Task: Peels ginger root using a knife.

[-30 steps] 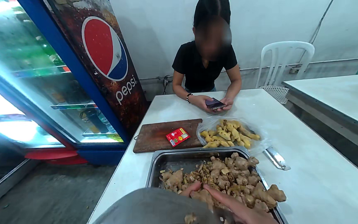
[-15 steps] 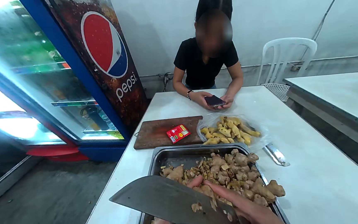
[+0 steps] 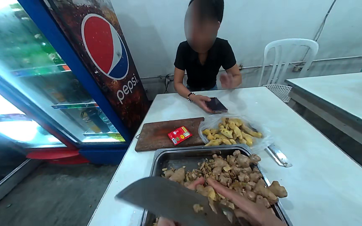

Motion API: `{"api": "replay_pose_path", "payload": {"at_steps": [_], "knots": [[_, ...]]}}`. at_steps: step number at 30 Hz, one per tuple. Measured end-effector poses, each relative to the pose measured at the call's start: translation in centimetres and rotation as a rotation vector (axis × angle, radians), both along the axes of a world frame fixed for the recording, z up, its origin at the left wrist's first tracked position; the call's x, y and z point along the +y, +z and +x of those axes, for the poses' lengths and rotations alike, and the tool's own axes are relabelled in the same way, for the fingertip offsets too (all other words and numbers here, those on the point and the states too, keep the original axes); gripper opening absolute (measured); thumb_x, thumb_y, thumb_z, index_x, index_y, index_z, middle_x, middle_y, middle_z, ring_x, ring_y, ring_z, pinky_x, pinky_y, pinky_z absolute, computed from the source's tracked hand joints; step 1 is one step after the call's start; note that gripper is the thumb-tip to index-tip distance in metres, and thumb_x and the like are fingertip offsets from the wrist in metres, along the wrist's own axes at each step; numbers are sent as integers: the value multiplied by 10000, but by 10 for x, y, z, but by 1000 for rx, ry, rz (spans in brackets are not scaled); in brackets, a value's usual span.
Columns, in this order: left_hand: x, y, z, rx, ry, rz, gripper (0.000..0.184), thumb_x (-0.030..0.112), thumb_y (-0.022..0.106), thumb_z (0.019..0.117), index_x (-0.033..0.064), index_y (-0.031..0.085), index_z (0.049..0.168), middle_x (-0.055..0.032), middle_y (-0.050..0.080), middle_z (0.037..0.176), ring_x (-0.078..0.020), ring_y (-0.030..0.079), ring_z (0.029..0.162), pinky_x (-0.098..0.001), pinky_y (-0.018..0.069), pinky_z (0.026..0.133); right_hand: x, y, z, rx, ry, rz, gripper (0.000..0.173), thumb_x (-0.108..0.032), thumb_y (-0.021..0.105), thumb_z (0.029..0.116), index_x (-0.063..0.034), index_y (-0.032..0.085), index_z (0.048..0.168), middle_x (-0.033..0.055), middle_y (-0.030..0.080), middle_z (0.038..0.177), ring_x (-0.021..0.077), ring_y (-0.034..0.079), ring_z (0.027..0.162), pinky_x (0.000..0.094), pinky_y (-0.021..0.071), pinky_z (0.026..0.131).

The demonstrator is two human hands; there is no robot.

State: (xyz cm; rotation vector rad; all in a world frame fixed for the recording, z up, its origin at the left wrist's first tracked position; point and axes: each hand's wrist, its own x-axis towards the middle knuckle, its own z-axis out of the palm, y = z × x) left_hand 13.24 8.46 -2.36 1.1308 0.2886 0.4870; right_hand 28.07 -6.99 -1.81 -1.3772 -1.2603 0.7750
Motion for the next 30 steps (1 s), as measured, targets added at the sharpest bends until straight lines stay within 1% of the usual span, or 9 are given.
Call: {"api": "replay_pose_path", "payload": {"at_steps": [3, 4, 7, 9, 12, 15, 19, 27, 30], "knots": [[0, -3, -1, -54, -3, -47, 339, -8, 532, 993, -31, 583, 1327, -67, 671, 1293, -127, 660, 1145, -316, 550, 988, 2, -4, -2, -92, -52, 43, 686, -399, 622, 1012, -62, 406, 1569, 148, 508, 1530, 185, 610, 1273, 412, 504, 1066], [0, -5, -5, -77, -15, -75, 334, -2, 535, 999, -20, 592, 1327, -77, 670, 1317, -156, 673, 1148, -349, 562, 988, 0, -3, -1, -108, -76, 28, 654, -385, 626, 1012, -73, 438, 1555, 130, 553, 1493, 177, 638, 1231, 419, 527, 1041], [-4, 1, -11, -8, -6, -87, 295, -13, 509, 1005, 32, 587, 1286, -16, 743, 1135, -149, 732, 978, -378, 606, 902, -3, -2, 1, -76, -167, -27, 557, -337, 629, 1014, -52, 534, 1483, 124, 669, 1320, 87, 677, 936, 324, 567, 827], [-5, 3, -10, 33, 20, -42, 350, -38, 503, 997, -13, 523, 1345, -26, 723, 1176, -154, 726, 986, -377, 608, 897, -4, -1, 3, -37, -123, -36, 564, -333, 601, 1030, -32, 506, 1498, 121, 603, 1427, 65, 666, 1033, 287, 551, 900], [-2, -8, -5, 16, 66, 113, 437, -29, 584, 967, -72, 498, 1393, -73, 636, 1367, -130, 660, 1164, -337, 553, 1010, -3, 2, -1, -81, -57, -104, 708, -440, 574, 1026, -60, 369, 1587, 151, 541, 1497, 161, 676, 1117, 400, 556, 958], [7, -20, 0, -57, 12, 328, 526, 99, 602, 978, -152, 445, 1413, -168, 547, 1441, -122, 536, 1315, -312, 431, 1124, -3, 8, -13, -200, -117, -184, 878, -558, 623, 960, -57, 312, 1609, 228, 711, 1046, 274, 667, 704, 517, 563, 662], [4, -12, -4, -1, 15, 441, 523, 102, 613, 969, -174, 463, 1388, -190, 586, 1383, -103, 564, 1273, -288, 438, 1108, -1, 15, -18, -274, -137, -231, 935, -584, 656, 924, -61, 302, 1614, 200, 707, 891, 280, 614, 615, 519, 531, 605], [5, -9, -8, 25, 47, 423, 443, 11, 611, 929, -167, 513, 1323, -135, 628, 1298, -61, 590, 1194, -261, 465, 1064, 1, 11, -19, -323, -179, -169, 842, -595, 627, 938, -91, 404, 1575, 194, 713, 1080, 275, 663, 732, 503, 533, 642], [-1, -3, -13, 50, 118, 434, 473, -10, 697, 887, -154, 529, 1305, -97, 648, 1261, -38, 599, 1178, -243, 476, 1057, 0, 14, -19, -387, -194, -191, 791, -591, 589, 963, -106, 429, 1566, 186, 709, 1200, 312, 713, 829, 554, 555, 692]]}}
